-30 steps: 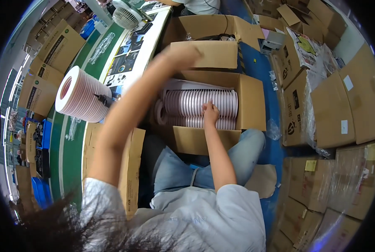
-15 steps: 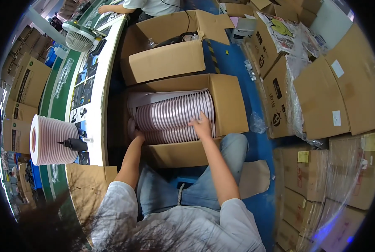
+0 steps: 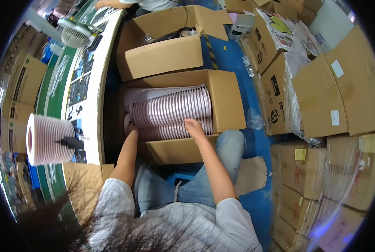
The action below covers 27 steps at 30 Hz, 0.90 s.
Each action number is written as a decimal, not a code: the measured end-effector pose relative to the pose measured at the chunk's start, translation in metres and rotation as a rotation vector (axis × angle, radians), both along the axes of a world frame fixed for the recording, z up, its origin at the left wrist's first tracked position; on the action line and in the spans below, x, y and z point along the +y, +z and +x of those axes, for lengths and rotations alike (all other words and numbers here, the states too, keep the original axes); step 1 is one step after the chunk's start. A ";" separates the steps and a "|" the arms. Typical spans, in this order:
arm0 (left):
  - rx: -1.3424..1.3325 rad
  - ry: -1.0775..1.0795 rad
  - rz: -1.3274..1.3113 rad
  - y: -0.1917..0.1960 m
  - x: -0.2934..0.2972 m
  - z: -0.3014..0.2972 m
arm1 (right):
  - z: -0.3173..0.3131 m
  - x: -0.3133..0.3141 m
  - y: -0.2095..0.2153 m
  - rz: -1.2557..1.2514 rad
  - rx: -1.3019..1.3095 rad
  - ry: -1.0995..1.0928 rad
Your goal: Unboxing circular LED lighting components and applying glue or sealant at a factory assembly station.
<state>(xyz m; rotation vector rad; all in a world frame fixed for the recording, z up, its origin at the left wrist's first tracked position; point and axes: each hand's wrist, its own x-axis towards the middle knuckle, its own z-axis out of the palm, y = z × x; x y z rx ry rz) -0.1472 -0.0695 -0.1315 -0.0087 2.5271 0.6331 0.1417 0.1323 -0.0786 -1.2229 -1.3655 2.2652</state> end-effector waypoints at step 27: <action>-0.476 -0.581 1.021 0.083 0.072 0.165 | -0.006 -0.014 0.031 0.017 0.413 -0.067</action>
